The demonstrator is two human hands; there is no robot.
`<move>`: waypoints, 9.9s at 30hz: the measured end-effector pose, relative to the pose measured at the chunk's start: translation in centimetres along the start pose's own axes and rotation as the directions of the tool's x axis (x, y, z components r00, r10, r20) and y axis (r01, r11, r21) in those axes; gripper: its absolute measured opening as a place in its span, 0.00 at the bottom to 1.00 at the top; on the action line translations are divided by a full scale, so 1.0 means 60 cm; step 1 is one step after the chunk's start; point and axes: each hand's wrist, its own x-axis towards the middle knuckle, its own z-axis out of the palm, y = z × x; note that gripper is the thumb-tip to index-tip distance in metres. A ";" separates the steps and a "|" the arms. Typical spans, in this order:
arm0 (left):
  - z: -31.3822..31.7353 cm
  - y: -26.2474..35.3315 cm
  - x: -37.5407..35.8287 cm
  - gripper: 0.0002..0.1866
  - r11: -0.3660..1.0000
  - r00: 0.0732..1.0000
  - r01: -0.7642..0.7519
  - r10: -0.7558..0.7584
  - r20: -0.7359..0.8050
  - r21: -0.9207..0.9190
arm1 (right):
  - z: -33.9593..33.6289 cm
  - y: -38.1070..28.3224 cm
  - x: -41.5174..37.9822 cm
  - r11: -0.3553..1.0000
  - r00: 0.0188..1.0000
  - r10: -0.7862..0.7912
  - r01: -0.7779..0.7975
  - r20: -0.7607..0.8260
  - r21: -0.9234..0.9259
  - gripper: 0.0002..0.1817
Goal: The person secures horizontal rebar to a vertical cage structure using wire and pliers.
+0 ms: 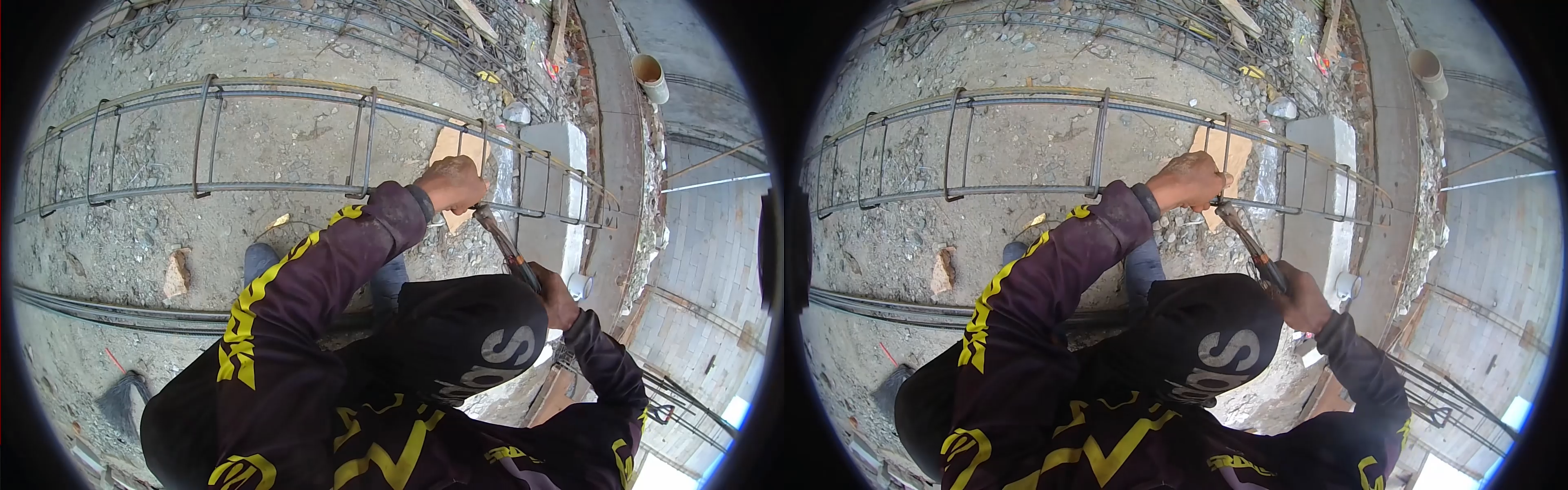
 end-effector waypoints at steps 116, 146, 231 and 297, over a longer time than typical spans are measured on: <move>0.171 0.009 -0.019 0.20 0.290 0.254 -0.777 0.956 -0.143 0.559 | -0.046 -0.151 -0.006 0.583 0.611 0.666 -0.784 0.427 0.214 0.14; 0.113 0.015 -0.059 0.27 0.237 0.453 -0.703 0.876 0.166 0.671 | 0.007 0.000 -0.036 0.570 0.886 0.306 -0.463 0.347 0.679 0.23; 0.278 0.021 0.006 0.12 0.597 0.947 -0.294 0.075 -0.313 -0.746 | 0.144 0.083 -0.016 0.542 0.927 0.258 0.094 -0.272 0.835 0.40; -0.181 0.149 -0.028 0.17 0.826 0.976 -0.006 0.127 0.177 -0.564 | -0.073 -0.203 0.183 0.855 0.576 -0.515 0.399 -0.634 -0.331 0.06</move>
